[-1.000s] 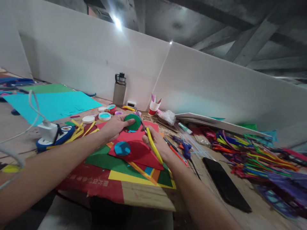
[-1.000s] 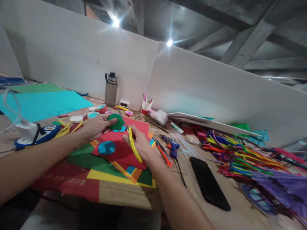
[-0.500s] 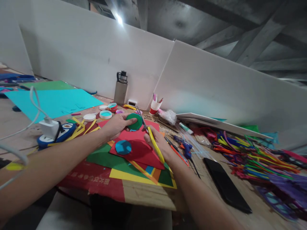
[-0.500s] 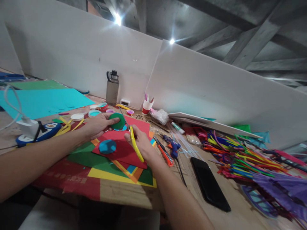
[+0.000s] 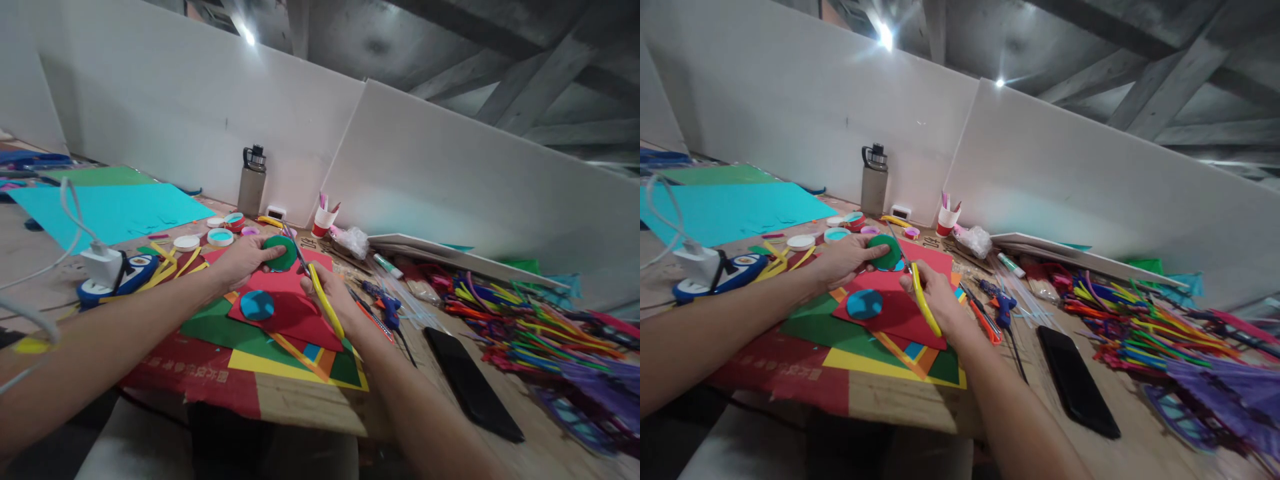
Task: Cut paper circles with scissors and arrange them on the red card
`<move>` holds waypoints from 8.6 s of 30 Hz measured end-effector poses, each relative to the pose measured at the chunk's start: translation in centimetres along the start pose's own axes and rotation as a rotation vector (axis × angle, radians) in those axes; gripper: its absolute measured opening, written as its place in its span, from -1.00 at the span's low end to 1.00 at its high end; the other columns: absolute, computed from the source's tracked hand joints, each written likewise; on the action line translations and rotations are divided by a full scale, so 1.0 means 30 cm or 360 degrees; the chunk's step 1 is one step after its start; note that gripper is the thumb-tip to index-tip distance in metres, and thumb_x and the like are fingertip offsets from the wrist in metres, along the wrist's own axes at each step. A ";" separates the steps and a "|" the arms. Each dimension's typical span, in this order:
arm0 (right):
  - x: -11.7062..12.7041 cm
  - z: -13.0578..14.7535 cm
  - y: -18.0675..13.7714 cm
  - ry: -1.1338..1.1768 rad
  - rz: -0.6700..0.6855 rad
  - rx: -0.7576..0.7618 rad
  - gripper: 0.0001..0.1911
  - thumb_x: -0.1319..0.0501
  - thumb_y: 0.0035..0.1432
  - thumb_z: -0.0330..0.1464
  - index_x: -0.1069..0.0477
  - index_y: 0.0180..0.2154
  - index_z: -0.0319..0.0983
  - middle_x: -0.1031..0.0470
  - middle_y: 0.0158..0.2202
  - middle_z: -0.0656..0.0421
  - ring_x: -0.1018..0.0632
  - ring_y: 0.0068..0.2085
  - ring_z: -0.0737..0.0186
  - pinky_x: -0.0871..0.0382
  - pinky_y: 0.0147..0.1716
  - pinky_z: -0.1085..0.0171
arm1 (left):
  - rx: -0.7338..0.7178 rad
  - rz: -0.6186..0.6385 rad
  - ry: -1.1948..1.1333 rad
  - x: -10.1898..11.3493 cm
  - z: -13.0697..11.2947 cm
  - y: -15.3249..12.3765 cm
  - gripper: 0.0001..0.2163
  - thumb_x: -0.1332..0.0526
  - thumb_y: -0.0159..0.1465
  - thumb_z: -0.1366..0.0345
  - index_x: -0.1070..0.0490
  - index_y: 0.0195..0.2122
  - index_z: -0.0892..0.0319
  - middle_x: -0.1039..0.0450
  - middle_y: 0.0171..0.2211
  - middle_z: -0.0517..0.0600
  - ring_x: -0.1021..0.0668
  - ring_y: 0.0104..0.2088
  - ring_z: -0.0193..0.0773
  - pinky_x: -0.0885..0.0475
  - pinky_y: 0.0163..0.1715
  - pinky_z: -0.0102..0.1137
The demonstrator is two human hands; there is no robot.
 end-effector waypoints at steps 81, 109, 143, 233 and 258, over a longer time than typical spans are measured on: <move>0.015 0.007 -0.006 -0.0350 0.0294 0.0026 -0.57 -0.10 0.23 0.02 -0.33 -0.30 -0.23 -0.18 -0.53 0.31 -0.22 -0.47 0.34 -0.03 -0.44 0.32 | 0.0130 0.0317 0.0581 -0.013 -0.007 -0.013 -0.82 -0.38 0.04 0.20 -0.58 -0.47 0.22 -0.43 -0.60 -0.04 -0.31 -0.61 -0.41 -0.19 -0.61 -0.47; -0.009 -0.009 -0.006 -0.0281 0.0355 0.0051 -0.59 -0.09 0.25 0.00 -0.31 -0.26 -0.24 -0.23 -0.46 0.29 -0.24 -0.43 0.35 -0.04 -0.45 0.34 | 0.0195 0.0421 0.0664 -0.017 0.002 -0.013 -0.84 -0.38 0.03 0.26 -0.56 -0.44 0.26 -0.43 -0.61 -0.05 -0.34 -0.62 -0.42 -0.18 -0.63 -0.49; 0.004 -0.070 0.028 -0.0272 0.0059 0.0000 -0.51 -0.09 0.19 0.08 -0.37 -0.23 -0.23 -0.24 -0.48 0.26 -0.27 -0.42 0.31 -0.12 -0.44 0.34 | 0.0220 0.0250 0.0107 -0.008 0.049 0.006 -0.72 -0.44 0.05 0.20 -0.49 -0.32 0.28 -0.52 -0.44 -0.03 -0.49 -0.51 -0.43 -0.35 -0.53 -0.54; 0.003 -0.036 -0.001 -0.0361 0.0362 -0.0040 -0.54 -0.10 0.19 0.04 -0.35 -0.33 -0.26 -0.23 -0.49 0.28 -0.23 -0.46 0.35 -0.06 -0.46 0.34 | 0.0410 0.0636 0.0229 -0.031 0.089 -0.014 -0.80 -0.37 0.14 0.29 -0.51 -0.28 0.31 -0.59 -0.34 0.10 -0.60 -0.41 -0.30 -0.47 -0.32 -0.40; 0.050 -0.105 -0.008 -0.0367 0.0347 -0.0308 -0.56 -0.17 0.14 0.04 -0.37 -0.34 -0.23 -0.37 -0.48 0.22 -0.34 -0.47 0.31 -0.20 -0.47 0.33 | 0.0467 0.0361 0.0362 0.152 0.056 0.041 -0.76 -0.43 0.04 0.26 -0.45 -0.35 0.24 -0.54 -0.44 0.00 -0.55 -0.46 -0.33 -0.42 -0.47 -0.48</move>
Point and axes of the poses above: each hand's wrist, its own y-axis towards the middle knuckle, its own x-axis out of the back of the hand, z = x × y, the point moved 9 cm from there along y, towards the middle knuckle
